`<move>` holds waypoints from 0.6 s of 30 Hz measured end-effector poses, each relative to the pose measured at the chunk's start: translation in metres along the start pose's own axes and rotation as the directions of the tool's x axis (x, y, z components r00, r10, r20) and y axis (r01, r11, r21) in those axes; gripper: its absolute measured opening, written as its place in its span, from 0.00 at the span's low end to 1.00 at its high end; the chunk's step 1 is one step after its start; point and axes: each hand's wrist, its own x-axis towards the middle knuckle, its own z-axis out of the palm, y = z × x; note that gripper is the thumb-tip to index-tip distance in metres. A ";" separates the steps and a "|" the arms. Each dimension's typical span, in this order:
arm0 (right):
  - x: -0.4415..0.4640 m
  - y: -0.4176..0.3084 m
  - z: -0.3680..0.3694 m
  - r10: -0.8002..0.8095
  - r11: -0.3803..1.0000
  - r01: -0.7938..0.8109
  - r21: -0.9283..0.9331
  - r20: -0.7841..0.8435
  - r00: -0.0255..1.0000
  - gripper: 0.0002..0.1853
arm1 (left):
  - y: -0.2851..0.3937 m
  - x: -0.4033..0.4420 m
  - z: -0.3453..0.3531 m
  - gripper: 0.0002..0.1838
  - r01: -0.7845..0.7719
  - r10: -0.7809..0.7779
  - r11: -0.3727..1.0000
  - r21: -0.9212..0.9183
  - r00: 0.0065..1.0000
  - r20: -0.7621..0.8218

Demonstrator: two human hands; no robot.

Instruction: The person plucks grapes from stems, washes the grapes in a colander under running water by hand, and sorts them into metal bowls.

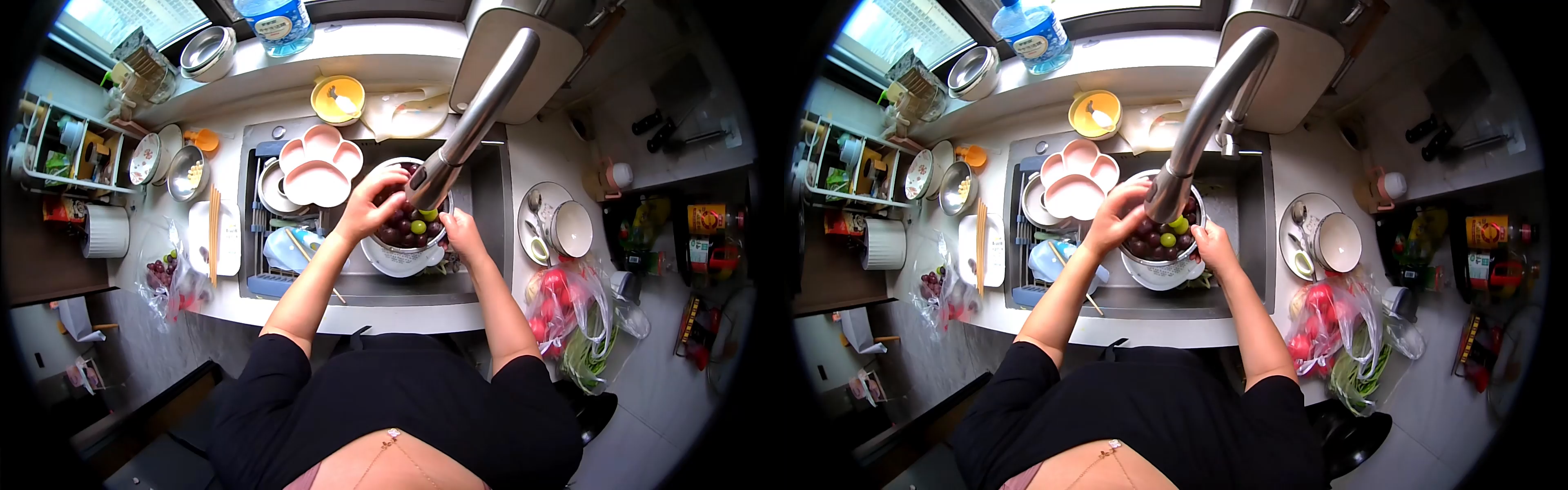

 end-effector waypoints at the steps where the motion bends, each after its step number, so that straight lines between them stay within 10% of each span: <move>1: 0.002 -0.001 0.004 -0.001 1.000 0.001 0.012 0.012 1.000 0.11 | -0.003 -0.002 -0.002 0.13 0.056 -0.073 0.987 -0.148 0.991 -0.115; 9: 0.010 0.002 0.014 0.009 0.999 -0.006 -0.038 0.070 0.998 0.09 | -0.027 -0.038 -0.042 0.16 0.242 -0.347 0.929 -0.280 0.833 -0.432; 13: 0.012 0.003 0.010 0.026 0.997 -0.019 -0.068 0.102 0.994 0.10 | -0.025 -0.070 -0.043 0.36 0.619 -0.758 0.489 -0.614 0.651 0.052; 18: 0.022 -0.001 0.009 0.085 0.984 -0.057 -0.166 0.166 0.982 0.10 | -0.013 -0.085 -0.024 0.44 0.571 -0.630 0.250 -0.782 0.709 0.317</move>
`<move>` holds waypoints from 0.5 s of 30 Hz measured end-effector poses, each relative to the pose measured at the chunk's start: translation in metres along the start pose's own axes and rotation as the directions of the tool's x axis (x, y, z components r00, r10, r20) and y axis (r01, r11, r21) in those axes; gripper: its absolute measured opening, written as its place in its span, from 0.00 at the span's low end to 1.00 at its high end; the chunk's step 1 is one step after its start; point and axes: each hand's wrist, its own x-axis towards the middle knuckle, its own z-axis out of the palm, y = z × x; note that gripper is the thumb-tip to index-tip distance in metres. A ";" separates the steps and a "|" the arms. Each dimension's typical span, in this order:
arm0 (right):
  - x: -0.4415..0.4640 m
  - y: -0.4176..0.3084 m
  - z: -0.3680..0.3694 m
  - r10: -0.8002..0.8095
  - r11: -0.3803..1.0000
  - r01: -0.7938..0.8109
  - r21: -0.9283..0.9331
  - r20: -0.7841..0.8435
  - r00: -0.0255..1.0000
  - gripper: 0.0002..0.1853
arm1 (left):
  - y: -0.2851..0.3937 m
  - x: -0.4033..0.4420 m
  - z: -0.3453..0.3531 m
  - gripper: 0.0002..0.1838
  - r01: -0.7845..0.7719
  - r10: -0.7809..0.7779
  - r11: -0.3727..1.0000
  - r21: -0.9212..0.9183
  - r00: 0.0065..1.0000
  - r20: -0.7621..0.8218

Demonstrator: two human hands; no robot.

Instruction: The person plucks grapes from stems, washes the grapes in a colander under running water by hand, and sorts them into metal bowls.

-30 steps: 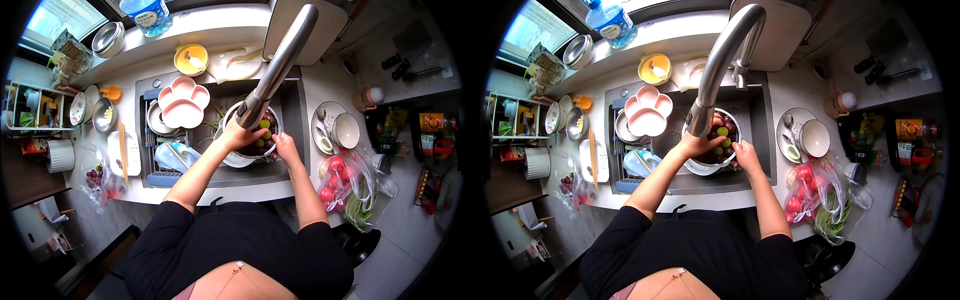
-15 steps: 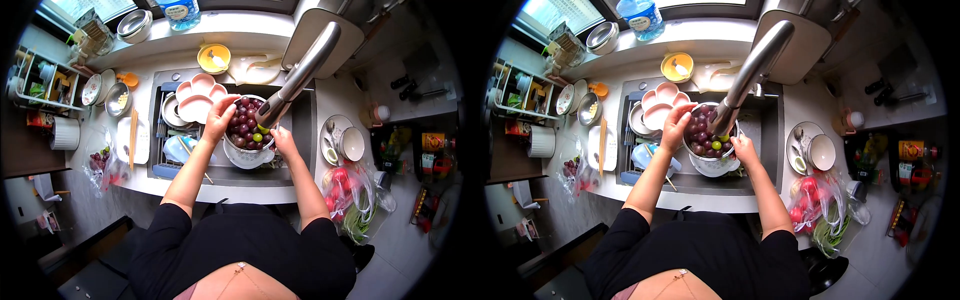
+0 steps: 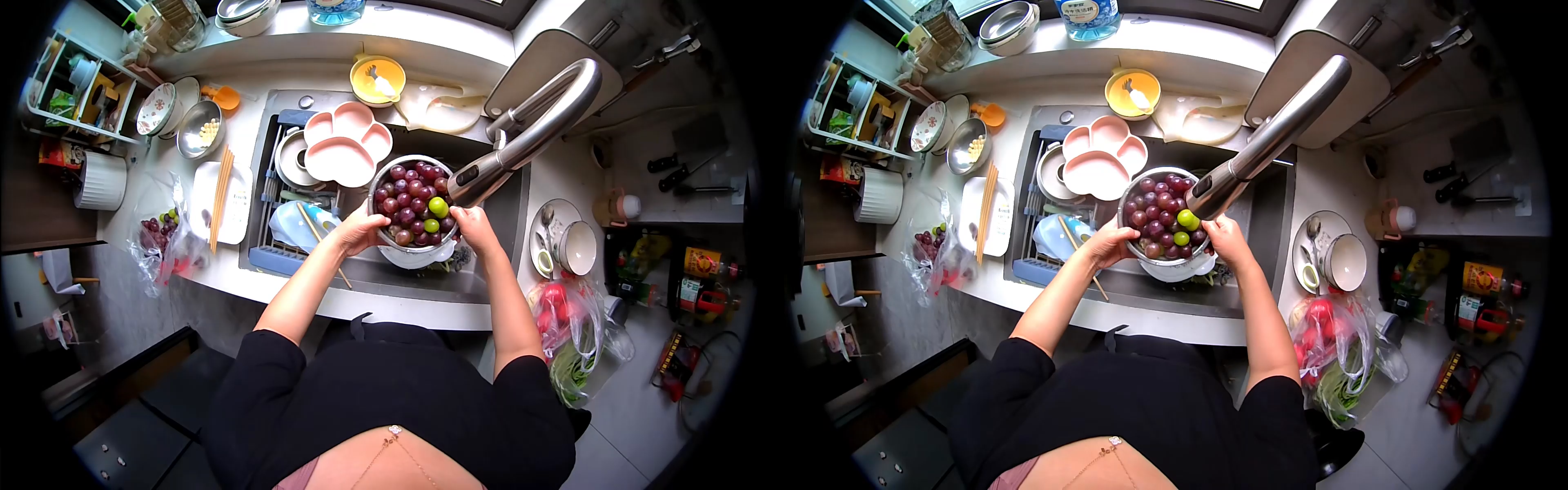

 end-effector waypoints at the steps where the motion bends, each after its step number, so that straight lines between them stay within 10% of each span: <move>1: 0.002 -0.003 -0.002 0.013 1.000 -0.013 -0.026 0.013 1.000 0.09 | -0.004 0.002 -0.004 0.43 -0.014 0.014 1.000 -0.014 1.000 0.002; 6: -0.002 -0.018 -0.032 -0.081 0.916 0.003 -0.400 -0.179 0.980 0.13 | -0.031 0.004 -0.020 0.39 -0.073 0.066 0.989 -0.131 0.996 -0.063; 8: -0.020 -0.046 -0.025 -0.492 0.870 0.403 -0.283 -0.486 0.722 0.17 | -0.035 0.006 -0.028 0.38 -0.094 0.079 0.986 -0.138 0.990 -0.115; 15: -0.053 -0.123 0.019 -0.668 0.744 0.427 -0.514 -0.550 0.501 0.34 | -0.046 0.005 -0.027 0.38 -0.174 0.142 0.979 -0.107 0.958 -0.249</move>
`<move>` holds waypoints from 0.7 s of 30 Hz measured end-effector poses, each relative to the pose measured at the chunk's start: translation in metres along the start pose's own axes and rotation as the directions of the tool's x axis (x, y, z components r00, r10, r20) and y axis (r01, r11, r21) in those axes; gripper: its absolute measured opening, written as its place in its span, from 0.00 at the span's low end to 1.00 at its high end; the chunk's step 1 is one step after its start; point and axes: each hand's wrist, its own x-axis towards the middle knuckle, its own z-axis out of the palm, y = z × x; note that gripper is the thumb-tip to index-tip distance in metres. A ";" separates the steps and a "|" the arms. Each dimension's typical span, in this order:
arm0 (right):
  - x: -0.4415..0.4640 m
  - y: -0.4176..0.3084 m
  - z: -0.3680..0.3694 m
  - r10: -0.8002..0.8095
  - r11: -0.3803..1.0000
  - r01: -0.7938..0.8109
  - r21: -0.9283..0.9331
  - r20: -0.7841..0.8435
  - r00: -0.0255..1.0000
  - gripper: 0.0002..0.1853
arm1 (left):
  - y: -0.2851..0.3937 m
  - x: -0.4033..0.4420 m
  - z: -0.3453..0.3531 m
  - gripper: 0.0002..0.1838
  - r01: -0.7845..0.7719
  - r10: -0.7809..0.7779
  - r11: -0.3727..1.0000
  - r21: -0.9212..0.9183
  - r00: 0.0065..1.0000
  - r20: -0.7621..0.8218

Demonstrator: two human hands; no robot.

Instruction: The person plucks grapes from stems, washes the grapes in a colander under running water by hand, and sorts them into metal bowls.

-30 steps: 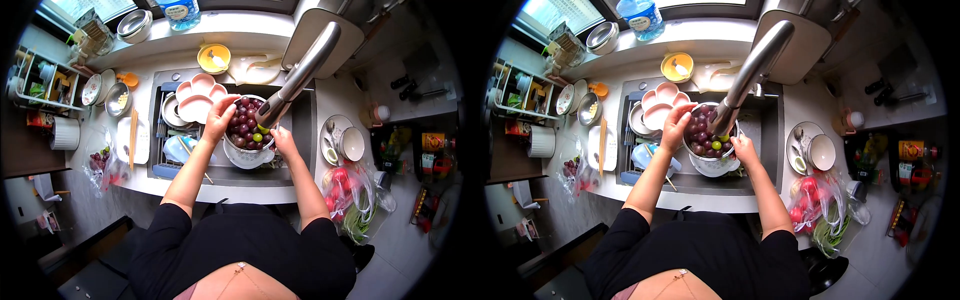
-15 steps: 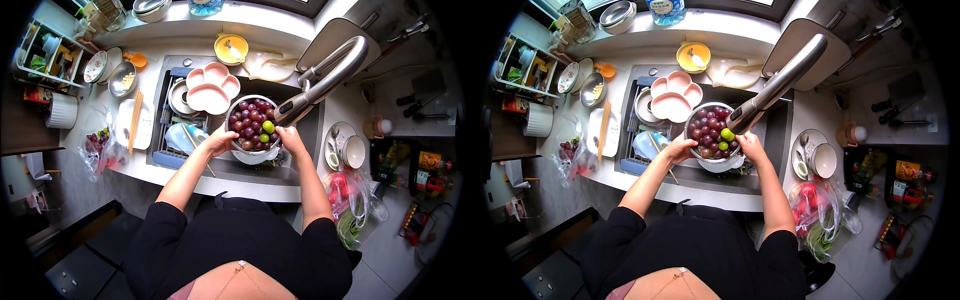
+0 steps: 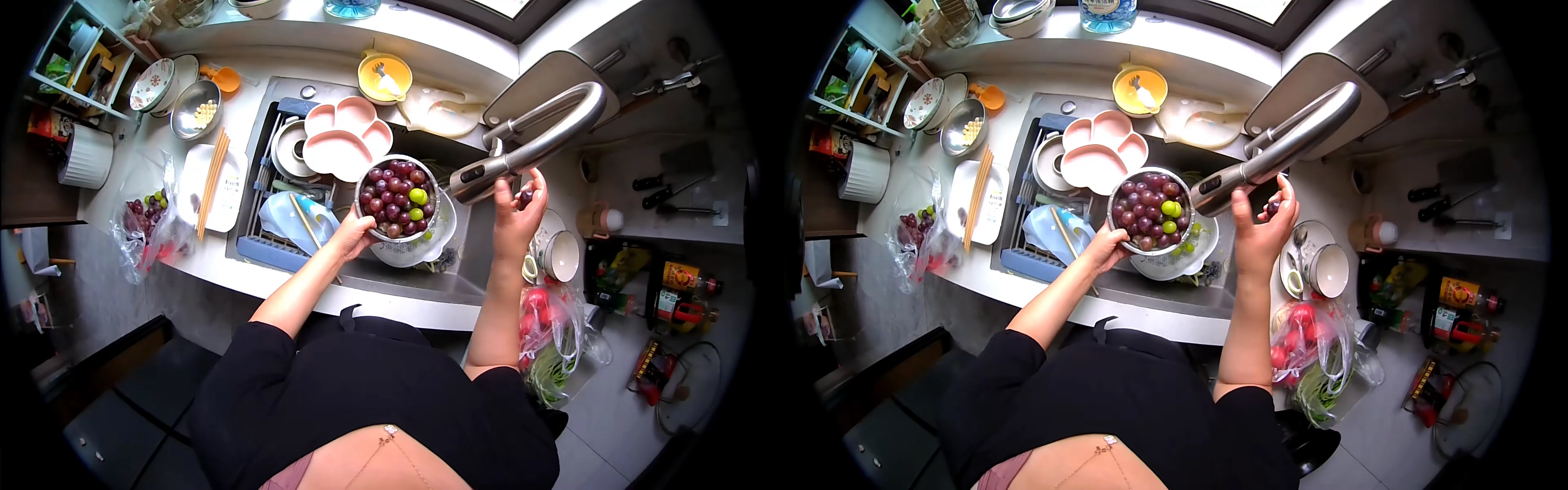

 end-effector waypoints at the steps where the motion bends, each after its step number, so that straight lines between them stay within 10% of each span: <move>1: -0.003 -0.005 0.003 -0.039 0.994 0.038 -0.106 -0.006 0.999 0.36 | -0.001 0.001 -0.001 0.38 -0.011 0.011 1.000 -0.005 1.000 0.002; 16: -0.022 -0.012 0.054 -0.019 0.970 -0.001 -0.242 -0.080 0.997 0.28 | -0.004 0.005 0.009 0.35 0.023 -0.020 0.998 -0.056 0.998 0.060; 21: -0.032 0.002 0.052 0.141 0.958 -0.137 0.250 0.001 0.990 0.26 | -0.006 0.021 0.020 0.36 0.025 -0.019 0.999 -0.049 0.993 0.114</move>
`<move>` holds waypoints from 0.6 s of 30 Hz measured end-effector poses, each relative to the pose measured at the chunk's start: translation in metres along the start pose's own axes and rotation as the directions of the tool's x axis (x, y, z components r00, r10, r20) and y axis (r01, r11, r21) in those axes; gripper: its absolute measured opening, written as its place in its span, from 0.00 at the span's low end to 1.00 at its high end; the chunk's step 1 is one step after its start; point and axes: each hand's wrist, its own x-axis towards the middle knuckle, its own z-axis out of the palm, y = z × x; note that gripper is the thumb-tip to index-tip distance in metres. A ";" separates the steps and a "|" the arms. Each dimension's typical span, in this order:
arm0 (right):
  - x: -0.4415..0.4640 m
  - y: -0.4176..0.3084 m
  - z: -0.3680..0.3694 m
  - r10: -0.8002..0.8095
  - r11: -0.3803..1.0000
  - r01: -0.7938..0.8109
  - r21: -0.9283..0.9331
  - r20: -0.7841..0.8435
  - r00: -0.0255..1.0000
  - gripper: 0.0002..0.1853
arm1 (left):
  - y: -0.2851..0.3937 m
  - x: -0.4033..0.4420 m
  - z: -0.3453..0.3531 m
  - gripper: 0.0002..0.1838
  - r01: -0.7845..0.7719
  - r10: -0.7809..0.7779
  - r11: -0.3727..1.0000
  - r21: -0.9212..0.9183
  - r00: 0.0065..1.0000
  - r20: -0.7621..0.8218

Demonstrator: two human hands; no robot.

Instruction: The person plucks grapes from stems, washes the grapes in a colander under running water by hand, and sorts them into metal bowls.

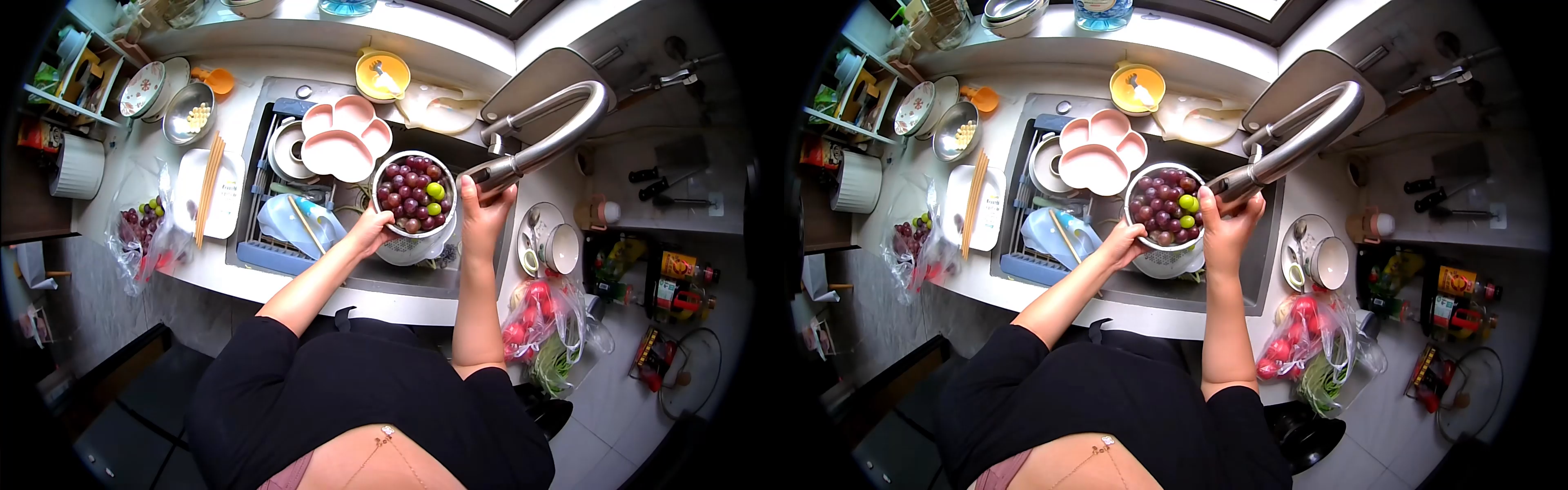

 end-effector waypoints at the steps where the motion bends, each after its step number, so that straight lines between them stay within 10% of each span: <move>1: -0.001 0.003 -0.002 0.042 0.992 -0.042 0.120 0.003 0.999 0.26 | 0.000 0.002 0.002 0.36 0.000 0.000 1.000 0.004 1.000 0.007; 9: 0.006 -0.009 -0.012 -0.145 0.932 0.153 -0.328 0.050 0.988 0.29 | 0.003 0.006 0.014 0.36 0.004 -0.006 0.998 0.063 0.999 0.039; 18: 0.028 -0.023 -0.007 -0.122 0.983 0.122 -0.135 0.004 0.992 0.26 | 0.002 0.001 0.009 0.35 -0.006 0.005 0.999 0.043 1.000 0.018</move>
